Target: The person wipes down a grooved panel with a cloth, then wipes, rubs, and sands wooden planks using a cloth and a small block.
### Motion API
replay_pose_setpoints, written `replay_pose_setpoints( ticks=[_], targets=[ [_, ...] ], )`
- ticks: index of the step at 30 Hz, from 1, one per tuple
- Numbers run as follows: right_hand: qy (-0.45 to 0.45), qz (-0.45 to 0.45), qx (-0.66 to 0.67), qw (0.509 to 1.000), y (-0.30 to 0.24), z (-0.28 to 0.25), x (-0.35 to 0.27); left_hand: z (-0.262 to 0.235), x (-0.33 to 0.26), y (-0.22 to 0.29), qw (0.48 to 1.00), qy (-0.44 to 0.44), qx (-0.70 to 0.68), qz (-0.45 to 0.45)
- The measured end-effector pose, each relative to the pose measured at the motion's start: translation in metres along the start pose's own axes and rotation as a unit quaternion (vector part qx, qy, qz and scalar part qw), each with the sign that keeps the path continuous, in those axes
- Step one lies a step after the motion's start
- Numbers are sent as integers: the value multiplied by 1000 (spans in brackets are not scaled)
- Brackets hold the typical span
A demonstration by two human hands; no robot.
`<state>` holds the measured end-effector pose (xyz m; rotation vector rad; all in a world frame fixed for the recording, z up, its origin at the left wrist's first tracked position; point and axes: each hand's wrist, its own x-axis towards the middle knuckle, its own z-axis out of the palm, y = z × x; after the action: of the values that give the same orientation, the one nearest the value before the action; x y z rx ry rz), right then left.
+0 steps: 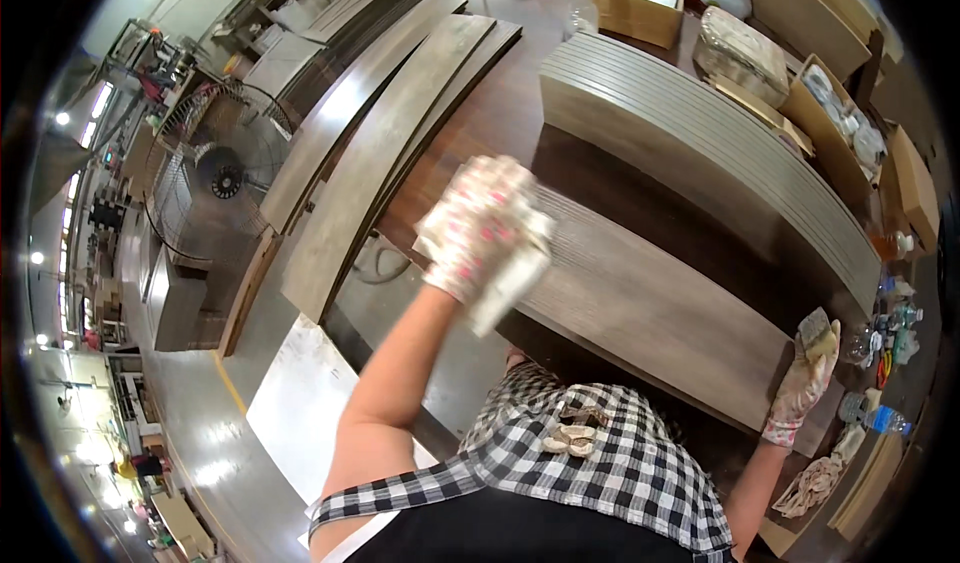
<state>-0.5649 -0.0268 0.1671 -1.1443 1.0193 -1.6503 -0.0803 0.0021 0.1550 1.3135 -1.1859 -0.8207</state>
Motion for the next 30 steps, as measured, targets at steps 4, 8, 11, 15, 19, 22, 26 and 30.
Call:
replay_pose_setpoints(
  ticks=[4,8,11,15,19,22,26,30],
  targets=[
    [31,-21,-52,998,2,-9,3,-125,29,-21,967,170,133,-134],
    [30,45,-60,997,-10,15,-2,-154,10,-1,962,246,115,34],
    [-35,118,-13,992,-17,97,-6,-110,2,34,941,189,263,97],
    [-155,172,174,957,8,153,-2,-54,-14,60,935,40,278,217],
    [-182,228,176,940,6,171,-5,0,-22,61,938,-68,238,244],
    [-231,221,148,936,8,177,-5,18,-38,45,930,-116,279,211],
    [-234,293,244,894,-2,194,-6,21,-45,41,923,-153,307,176],
    [-158,286,195,925,17,197,-4,41,-46,42,921,-190,256,222]
  ],
)
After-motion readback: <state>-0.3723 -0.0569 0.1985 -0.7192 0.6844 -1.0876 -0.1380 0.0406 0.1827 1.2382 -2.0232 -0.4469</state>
